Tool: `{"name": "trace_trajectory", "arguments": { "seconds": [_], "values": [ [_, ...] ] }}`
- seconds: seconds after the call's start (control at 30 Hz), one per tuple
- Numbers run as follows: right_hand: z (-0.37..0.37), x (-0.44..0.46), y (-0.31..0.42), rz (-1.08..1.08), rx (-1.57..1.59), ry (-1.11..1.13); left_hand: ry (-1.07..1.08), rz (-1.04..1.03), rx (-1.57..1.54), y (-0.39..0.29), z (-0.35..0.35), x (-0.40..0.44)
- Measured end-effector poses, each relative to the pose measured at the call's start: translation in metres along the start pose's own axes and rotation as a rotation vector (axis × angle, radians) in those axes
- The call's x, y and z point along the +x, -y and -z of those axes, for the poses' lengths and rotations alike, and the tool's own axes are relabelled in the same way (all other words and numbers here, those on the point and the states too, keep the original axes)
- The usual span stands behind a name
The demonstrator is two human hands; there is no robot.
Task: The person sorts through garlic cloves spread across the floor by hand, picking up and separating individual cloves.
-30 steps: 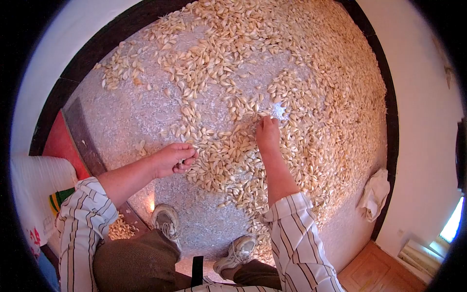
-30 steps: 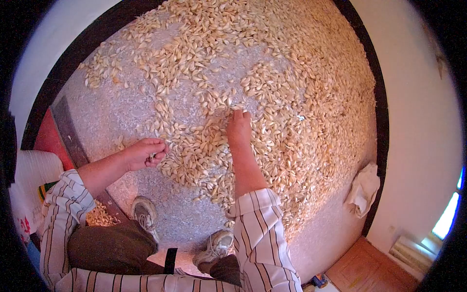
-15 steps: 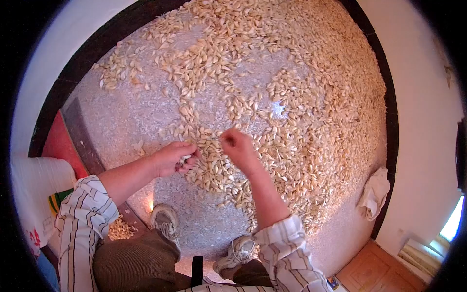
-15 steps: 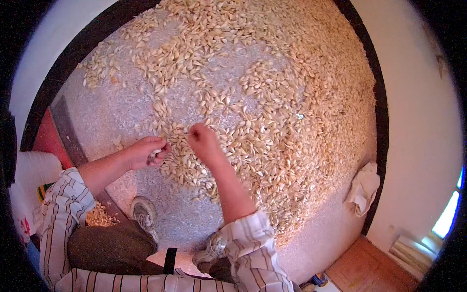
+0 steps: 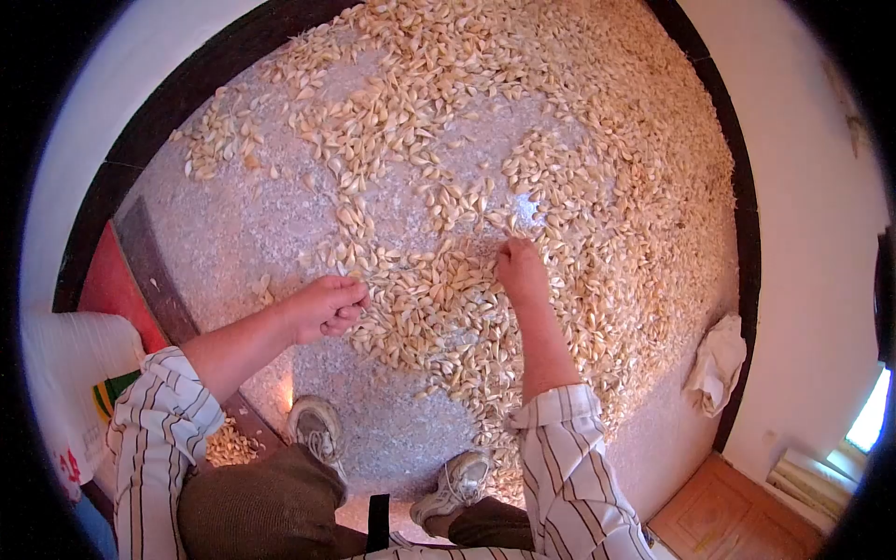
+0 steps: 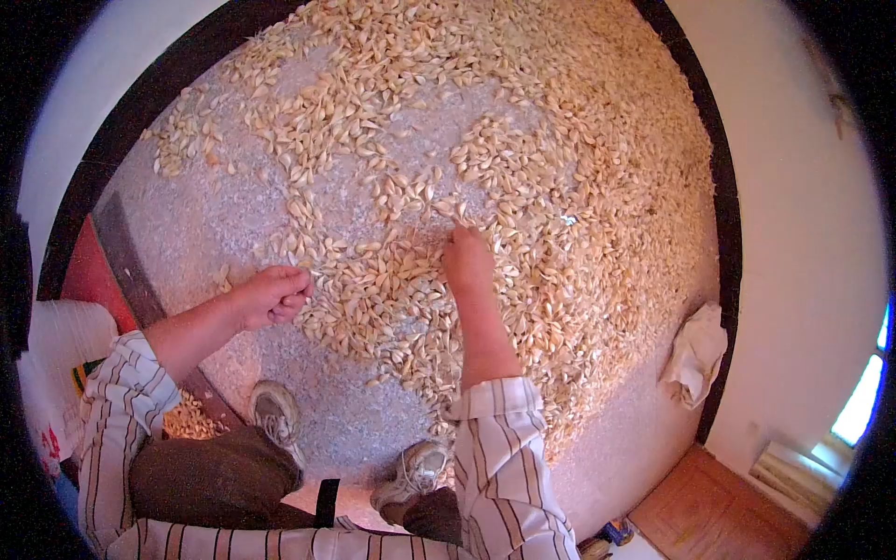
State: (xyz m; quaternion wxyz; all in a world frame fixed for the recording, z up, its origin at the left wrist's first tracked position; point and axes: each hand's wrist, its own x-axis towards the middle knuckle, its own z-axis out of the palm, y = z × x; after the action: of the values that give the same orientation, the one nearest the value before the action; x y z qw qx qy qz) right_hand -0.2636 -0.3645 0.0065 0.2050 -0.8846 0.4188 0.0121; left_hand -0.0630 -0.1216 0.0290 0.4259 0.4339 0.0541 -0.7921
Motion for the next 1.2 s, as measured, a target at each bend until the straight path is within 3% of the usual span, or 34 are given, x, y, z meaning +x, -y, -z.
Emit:
{"name": "trace_trajectory", "arguments": {
  "seconds": [0.1, 0.23, 0.57, 0.63, 0.67, 0.77, 0.83, 0.87, 0.97, 1.03, 1.07, 1.13, 1.2],
  "values": [
    [0.012, 0.001, -0.014, -0.15, 0.02, -0.033, -0.03, 0.017, 0.026, -0.002, -0.001, -0.004],
    [0.012, 0.011, -0.013, 0.014, 0.128, -0.204, -0.024, 0.013, 0.05, 0.0, 0.002, -0.001],
    [0.001, 0.02, 0.005, 0.02, -0.102, -0.089, -0.026, 0.018, 0.055, 0.001, 0.002, -0.001],
    [0.003, 0.013, 0.014, -0.005, -0.029, -0.03, -0.041, 0.044, 0.024, 0.003, 0.001, 0.001],
    [0.007, 0.005, 0.027, 0.038, 0.156, -0.034, -0.037, 0.047, 0.023, 0.003, 0.0, 0.002],
    [0.006, -0.027, 0.08, 0.116, 0.471, 0.239, -0.001, 0.034, -0.029, -0.001, -0.009, 0.003],
    [0.012, -0.044, 0.118, 0.12, 0.433, 0.493, -0.074, -0.036, -0.075, -0.006, -0.027, 0.002],
    [0.008, -0.052, 0.127, 0.221, 0.45, 0.452, -0.073, -0.036, -0.074, -0.007, -0.031, 0.004],
    [0.011, -0.047, 0.126, 0.17, 0.402, 0.379, -0.224, -0.023, -0.194, -0.003, -0.03, 0.009],
    [0.002, -0.028, 0.087, 0.125, 0.377, 0.098, -0.021, -0.035, -0.073, 0.002, -0.012, 0.008],
    [0.003, -0.016, 0.066, 0.016, 0.29, -0.009, -0.019, -0.036, -0.074, 0.003, -0.008, 0.006],
    [0.003, 0.007, 0.011, 0.036, 0.21, -0.227, -0.003, -0.005, -0.03, 0.004, -0.005, 0.004],
    [0.001, 0.019, -0.038, -0.024, 0.166, -0.292, 0.007, 0.015, 0.004, 0.003, -0.005, 0.001]
  ]
}}
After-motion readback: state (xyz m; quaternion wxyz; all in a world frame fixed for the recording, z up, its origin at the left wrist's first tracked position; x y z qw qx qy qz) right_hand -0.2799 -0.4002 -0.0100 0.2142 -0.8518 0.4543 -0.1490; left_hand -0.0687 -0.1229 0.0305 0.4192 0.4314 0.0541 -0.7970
